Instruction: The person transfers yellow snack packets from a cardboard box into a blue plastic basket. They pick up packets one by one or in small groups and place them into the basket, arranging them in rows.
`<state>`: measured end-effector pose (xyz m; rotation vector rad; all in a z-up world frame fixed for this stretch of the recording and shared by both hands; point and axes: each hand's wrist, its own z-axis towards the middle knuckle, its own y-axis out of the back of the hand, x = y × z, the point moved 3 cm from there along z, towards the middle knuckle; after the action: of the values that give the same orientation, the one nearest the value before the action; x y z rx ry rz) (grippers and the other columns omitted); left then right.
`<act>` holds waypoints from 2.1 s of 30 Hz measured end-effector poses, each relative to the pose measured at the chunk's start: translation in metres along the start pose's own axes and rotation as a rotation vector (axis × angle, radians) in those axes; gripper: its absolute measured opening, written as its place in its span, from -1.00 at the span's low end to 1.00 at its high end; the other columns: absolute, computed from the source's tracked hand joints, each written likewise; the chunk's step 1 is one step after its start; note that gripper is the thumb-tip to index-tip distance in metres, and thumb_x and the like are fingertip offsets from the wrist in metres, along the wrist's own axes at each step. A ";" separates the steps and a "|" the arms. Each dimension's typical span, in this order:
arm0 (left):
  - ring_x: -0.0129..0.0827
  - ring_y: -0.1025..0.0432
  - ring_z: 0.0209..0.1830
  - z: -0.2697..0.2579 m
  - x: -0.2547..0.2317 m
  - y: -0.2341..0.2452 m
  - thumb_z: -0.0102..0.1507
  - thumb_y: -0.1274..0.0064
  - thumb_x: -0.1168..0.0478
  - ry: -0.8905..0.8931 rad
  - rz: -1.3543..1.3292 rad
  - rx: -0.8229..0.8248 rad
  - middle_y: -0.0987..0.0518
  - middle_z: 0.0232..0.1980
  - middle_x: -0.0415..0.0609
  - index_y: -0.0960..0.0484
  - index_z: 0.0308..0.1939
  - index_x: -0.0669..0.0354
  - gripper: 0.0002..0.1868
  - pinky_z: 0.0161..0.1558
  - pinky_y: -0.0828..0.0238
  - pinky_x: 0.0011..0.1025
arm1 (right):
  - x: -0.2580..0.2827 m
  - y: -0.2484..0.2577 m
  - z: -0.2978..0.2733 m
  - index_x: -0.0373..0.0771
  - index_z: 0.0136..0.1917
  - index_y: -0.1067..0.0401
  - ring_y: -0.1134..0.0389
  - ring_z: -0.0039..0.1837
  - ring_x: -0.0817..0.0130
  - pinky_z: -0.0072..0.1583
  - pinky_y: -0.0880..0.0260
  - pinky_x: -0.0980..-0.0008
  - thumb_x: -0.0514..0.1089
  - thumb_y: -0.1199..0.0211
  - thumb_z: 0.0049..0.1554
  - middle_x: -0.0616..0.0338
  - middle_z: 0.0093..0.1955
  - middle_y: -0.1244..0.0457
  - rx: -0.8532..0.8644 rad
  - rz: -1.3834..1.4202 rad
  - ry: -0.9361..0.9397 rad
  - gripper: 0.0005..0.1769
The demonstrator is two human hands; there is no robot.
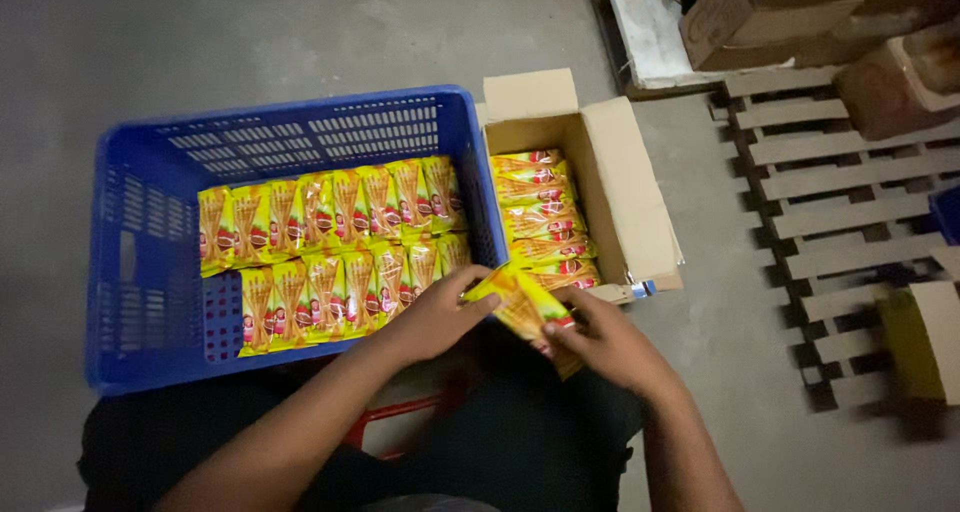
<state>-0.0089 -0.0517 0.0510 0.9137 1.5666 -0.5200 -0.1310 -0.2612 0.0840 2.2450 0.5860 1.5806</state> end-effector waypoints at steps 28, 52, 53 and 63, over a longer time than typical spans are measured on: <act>-0.15 -0.55 -0.29 0.015 0.097 0.010 0.11 -0.12 -0.37 -0.277 1.037 -0.038 -0.57 -0.24 -0.15 -0.60 -0.44 -0.04 -0.50 -0.11 -0.38 -0.14 | -0.043 0.059 0.268 0.06 0.18 -0.44 -0.16 0.33 0.07 0.34 0.01 -0.06 -0.07 -0.55 -0.08 0.28 0.22 -0.29 -0.453 -1.026 0.133 -0.44; -0.07 -0.43 -0.30 0.016 0.084 0.014 0.15 -0.17 -0.26 -0.224 0.899 0.025 -0.52 -0.30 -0.05 -0.65 -0.32 0.12 -0.51 -0.24 -0.28 -0.10 | -0.121 -0.014 0.312 0.07 0.46 -0.37 0.27 0.59 -0.53 0.47 0.23 -0.55 0.00 -0.09 0.26 -0.34 0.49 -0.03 -0.581 -0.648 0.190 -0.51; -0.06 -0.43 -0.31 0.016 0.083 0.014 0.15 -0.17 -0.25 -0.228 0.897 0.026 -0.51 -0.32 -0.03 -0.64 -0.34 0.12 -0.51 -0.24 -0.28 -0.09 | -0.122 -0.013 0.313 0.09 0.51 -0.29 0.32 0.62 -0.49 0.49 0.31 -0.50 0.05 0.00 0.29 -0.39 0.53 0.01 -0.476 -0.661 0.158 -0.47; -0.04 -0.42 -0.35 0.015 0.087 0.013 0.10 -0.21 -0.25 -0.286 0.904 -0.055 -0.50 -0.38 -0.07 -0.59 -0.47 0.10 -0.52 -0.30 -0.26 -0.05 | -0.093 -0.016 0.297 -0.05 0.68 -0.02 0.57 0.72 -0.22 0.43 0.30 -0.69 0.20 -0.19 0.05 0.03 0.70 0.73 -0.304 -0.473 -0.224 0.00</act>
<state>0.0101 -0.0321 -0.0337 1.3143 0.7773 0.0460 0.1196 -0.3046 -0.0969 1.8502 0.6959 1.0854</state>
